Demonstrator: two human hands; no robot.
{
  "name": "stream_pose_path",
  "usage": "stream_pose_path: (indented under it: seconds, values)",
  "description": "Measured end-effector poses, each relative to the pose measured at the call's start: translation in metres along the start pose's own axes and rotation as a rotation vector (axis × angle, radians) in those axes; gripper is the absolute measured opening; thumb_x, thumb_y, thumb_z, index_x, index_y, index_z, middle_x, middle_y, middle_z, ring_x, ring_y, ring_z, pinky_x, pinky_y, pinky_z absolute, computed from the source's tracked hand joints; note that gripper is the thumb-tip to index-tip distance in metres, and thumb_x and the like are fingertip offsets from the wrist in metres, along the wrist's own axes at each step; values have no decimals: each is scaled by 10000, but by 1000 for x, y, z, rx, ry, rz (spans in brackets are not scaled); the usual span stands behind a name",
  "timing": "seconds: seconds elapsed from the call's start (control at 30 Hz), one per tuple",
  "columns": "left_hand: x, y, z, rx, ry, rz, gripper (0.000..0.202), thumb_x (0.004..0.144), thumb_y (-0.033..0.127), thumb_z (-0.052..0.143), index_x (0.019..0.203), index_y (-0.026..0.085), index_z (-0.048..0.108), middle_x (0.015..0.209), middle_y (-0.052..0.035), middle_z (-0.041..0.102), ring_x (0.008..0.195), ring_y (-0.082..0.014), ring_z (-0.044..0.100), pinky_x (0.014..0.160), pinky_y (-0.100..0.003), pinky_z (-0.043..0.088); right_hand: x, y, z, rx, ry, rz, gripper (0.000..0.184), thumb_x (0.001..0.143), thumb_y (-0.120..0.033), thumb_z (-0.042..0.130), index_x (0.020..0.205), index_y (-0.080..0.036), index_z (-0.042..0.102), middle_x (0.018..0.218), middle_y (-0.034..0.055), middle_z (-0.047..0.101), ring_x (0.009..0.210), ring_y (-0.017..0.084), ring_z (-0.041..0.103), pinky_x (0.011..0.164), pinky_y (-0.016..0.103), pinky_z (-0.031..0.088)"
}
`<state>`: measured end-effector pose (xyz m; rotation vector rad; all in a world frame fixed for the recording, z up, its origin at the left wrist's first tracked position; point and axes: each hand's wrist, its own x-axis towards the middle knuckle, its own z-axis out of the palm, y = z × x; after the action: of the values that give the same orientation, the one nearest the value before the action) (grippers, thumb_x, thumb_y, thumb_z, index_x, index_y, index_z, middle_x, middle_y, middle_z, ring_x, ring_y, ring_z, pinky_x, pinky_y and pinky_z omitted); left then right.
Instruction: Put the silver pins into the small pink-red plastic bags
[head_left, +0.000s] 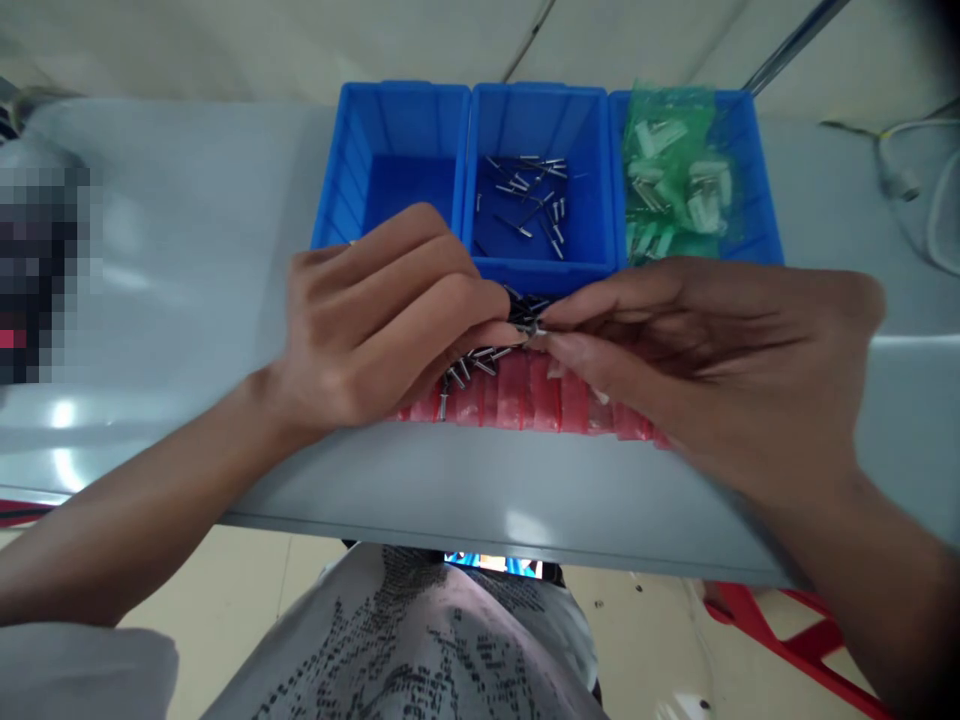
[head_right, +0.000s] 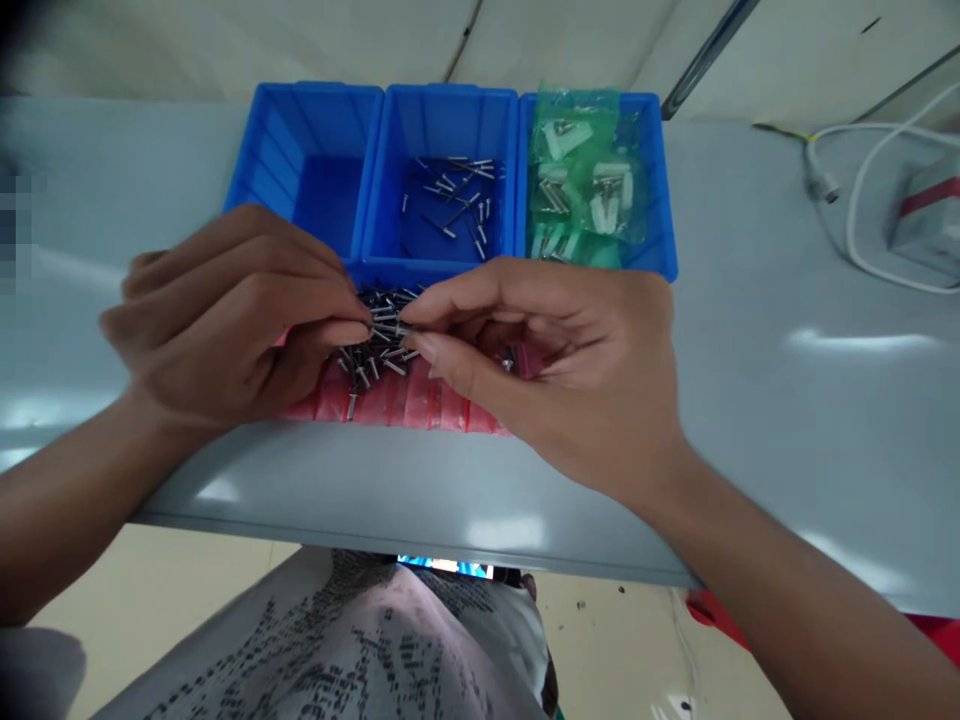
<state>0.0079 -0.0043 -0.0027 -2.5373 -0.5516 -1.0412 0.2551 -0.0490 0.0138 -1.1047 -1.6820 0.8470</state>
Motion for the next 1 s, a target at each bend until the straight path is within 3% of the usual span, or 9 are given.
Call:
stream_pose_path:
  seconds: [0.17, 0.3, 0.37, 0.5, 0.57, 0.67, 0.73, 0.8, 1.0]
  values:
    - [1, 4, -3, -44, -12, -83, 187, 1028, 294, 712, 1169, 209, 624, 945, -18, 740, 848, -185, 755, 681, -343, 615, -1, -1, 2, 34, 124, -1, 157, 850, -207, 923, 970, -296, 874, 802, -29, 829, 552, 144, 680, 416, 314, 559]
    - [-1, 1, -4, -16, 0, 3, 41, 1020, 237, 677, 1025, 200, 660, 908, -3, 743, 838, -185, 774, 653, -329, 609, -2, 2, 2, 118, 104, -20, 184, 843, -184, 932, 994, -275, 878, 730, -22, 798, 494, 132, 643, 373, 299, 511]
    - [-2, 0, -3, 3, 34, -9, 115, 1057, 258, 585, 1040, 204, 685, 933, 5, 760, 858, -191, 786, 666, -337, 623, 1, 5, 2, 162, 135, -25, 160, 853, -180, 924, 979, -266, 878, 740, -20, 801, 513, 131, 658, 380, 288, 514]
    - [-2, 0, -5, 1, 129, -189, 284, 1095, 266, 459, 1175, 153, 707, 1027, -55, 798, 924, -212, 802, 752, -381, 664, 9, 11, 1, 381, 146, 30, 223, 956, -121, 789, 1126, -245, 861, 1053, 24, 872, 843, 187, 835, 535, 251, 653]
    - [-1, 0, -7, 5, 102, -243, 259, 1084, 271, 489, 1143, 161, 716, 1011, -37, 795, 908, -190, 797, 752, -355, 651, 10, 12, -2, 400, 112, 28, 308, 1000, -141, 730, 1271, -258, 819, 1192, 38, 861, 877, 193, 845, 512, 251, 642]
    - [-1, 0, -7, 20, 62, -261, 176, 1012, 207, 590, 1132, 173, 714, 1018, -6, 794, 906, -172, 790, 761, -330, 638, 7, 13, -8, -46, 54, -180, 268, 1022, -176, 716, 1251, -273, 817, 1062, 8, 872, 690, 131, 771, 508, 264, 585]
    - [-1, 0, -5, 0, 69, -276, 141, 968, 182, 627, 1082, 177, 710, 989, -1, 793, 864, -171, 784, 730, -322, 618, 5, 15, -11, -513, -67, -485, 210, 1004, -189, 749, 1193, -249, 819, 1041, 6, 874, 760, 143, 788, 598, 290, 591]
    - [0, 0, -3, -40, 89, -338, 76, 949, 190, 644, 1003, 190, 699, 930, 4, 788, 800, -169, 769, 680, -320, 578, 3, 19, -12, -810, -185, -684, 223, 1011, -241, 752, 1228, -212, 794, 1141, 44, 865, 889, 191, 817, 635, 328, 585]
    - [3, 2, 1, -130, 119, -462, 21, 922, 243, 694, 907, 231, 683, 883, 3, 790, 744, -181, 752, 647, -364, 556, 0, 32, -8, -963, -324, -606, 322, 1059, -175, 615, 1354, -208, 739, 1224, 87, 810, 995, 215, 790, 663, 347, 556]
